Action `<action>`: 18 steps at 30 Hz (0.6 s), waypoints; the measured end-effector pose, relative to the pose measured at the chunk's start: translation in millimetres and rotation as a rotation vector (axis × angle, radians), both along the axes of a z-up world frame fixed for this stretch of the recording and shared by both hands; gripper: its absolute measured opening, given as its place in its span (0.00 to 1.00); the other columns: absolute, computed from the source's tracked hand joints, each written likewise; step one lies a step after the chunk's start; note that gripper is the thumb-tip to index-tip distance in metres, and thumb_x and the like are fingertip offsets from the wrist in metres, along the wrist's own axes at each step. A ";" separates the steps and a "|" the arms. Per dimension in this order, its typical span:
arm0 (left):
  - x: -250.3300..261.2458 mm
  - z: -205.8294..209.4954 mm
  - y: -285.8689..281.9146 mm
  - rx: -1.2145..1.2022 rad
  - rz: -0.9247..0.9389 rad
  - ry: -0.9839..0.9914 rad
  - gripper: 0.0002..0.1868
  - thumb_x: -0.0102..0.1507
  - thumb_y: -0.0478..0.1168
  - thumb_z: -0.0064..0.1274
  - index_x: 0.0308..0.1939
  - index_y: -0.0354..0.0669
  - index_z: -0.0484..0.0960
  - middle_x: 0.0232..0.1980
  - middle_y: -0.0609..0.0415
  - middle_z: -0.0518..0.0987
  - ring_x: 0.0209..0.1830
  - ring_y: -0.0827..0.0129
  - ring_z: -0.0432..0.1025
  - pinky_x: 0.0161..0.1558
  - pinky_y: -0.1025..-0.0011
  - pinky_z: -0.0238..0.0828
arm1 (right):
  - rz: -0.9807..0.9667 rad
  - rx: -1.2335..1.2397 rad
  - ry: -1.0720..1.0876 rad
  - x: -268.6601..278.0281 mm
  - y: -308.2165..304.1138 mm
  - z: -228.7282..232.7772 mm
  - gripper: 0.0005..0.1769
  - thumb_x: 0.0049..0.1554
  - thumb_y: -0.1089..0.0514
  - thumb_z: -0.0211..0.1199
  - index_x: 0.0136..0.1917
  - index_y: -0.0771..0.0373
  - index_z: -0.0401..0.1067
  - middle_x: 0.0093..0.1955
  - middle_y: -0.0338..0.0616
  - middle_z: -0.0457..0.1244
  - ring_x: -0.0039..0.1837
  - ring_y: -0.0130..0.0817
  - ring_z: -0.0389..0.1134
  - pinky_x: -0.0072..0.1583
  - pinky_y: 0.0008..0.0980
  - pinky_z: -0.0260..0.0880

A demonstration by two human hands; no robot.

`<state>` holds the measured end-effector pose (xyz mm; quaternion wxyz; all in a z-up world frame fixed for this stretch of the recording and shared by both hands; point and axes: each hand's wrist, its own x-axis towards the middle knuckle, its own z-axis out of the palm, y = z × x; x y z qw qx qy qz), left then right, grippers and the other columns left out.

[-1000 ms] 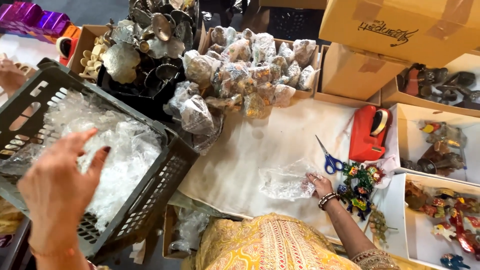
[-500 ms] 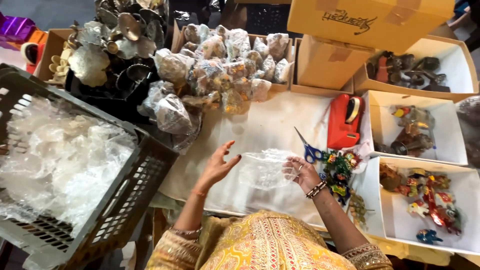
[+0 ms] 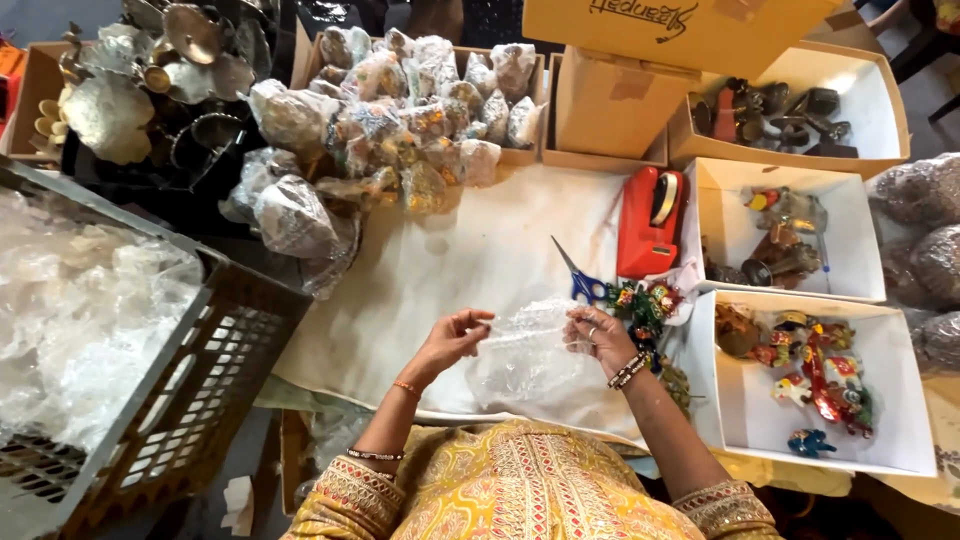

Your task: Packaging small decorative figurines and ornaments into bubble wrap and plastic bags at a sorting station.

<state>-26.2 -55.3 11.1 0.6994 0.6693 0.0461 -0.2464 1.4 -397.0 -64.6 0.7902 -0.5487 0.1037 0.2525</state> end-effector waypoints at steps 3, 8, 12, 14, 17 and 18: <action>-11.7 27.1 -19.1 0.137 -0.134 0.041 0.21 0.60 0.36 0.61 0.56 0.52 0.77 0.41 0.67 0.83 0.31 0.83 0.72 0.33 0.79 0.70 | 0.012 -0.026 0.017 6.1 -3.2 -27.9 0.15 0.63 0.63 0.59 0.63 0.65 0.72 0.49 0.43 0.70 0.50 0.34 0.74 0.52 0.40 0.79; -29.9 -80.2 -30.5 0.003 -0.062 0.060 0.10 0.65 0.36 0.56 0.49 0.38 0.84 0.36 0.59 0.82 0.33 0.81 0.74 0.35 0.79 0.73 | -0.108 -0.382 -0.290 0.3 16.4 -23.4 0.33 0.54 0.63 0.68 0.70 0.60 0.60 0.56 0.44 0.67 0.54 0.38 0.72 0.55 0.38 0.74; -27.4 -81.2 -35.5 0.128 0.184 0.115 0.06 0.64 0.35 0.56 0.43 0.37 0.81 0.32 0.58 0.82 0.28 0.76 0.76 0.32 0.76 0.74 | -0.191 -1.041 -0.654 -22.3 51.2 73.0 0.40 0.50 0.61 0.71 0.73 0.63 0.61 0.66 0.51 0.64 0.66 0.46 0.67 0.62 0.40 0.68; -22.8 -74.4 -33.7 0.125 0.213 0.086 0.05 0.64 0.35 0.54 0.42 0.38 0.80 0.32 0.58 0.81 0.27 0.76 0.77 0.31 0.76 0.74 | -0.181 -1.116 -0.836 -29.0 66.7 91.8 0.36 0.50 0.60 0.72 0.70 0.62 0.63 0.67 0.52 0.63 0.69 0.48 0.64 0.67 0.43 0.65; -10.3 -66.5 -29.3 0.112 0.253 0.058 0.05 0.64 0.35 0.52 0.43 0.40 0.80 0.32 0.58 0.81 0.26 0.76 0.77 0.30 0.76 0.73 | -0.168 -1.197 -1.132 -35.1 90.2 113.0 0.31 0.51 0.58 0.72 0.67 0.60 0.67 0.69 0.53 0.62 0.73 0.52 0.60 0.73 0.48 0.60; -4.5 -64.3 -28.0 0.099 0.273 0.065 0.06 0.64 0.35 0.51 0.44 0.41 0.79 0.32 0.58 0.82 0.25 0.76 0.77 0.29 0.76 0.73 | -0.155 -1.205 -1.245 -35.4 97.9 119.2 0.30 0.51 0.56 0.71 0.66 0.59 0.67 0.70 0.53 0.60 0.75 0.52 0.58 0.74 0.49 0.58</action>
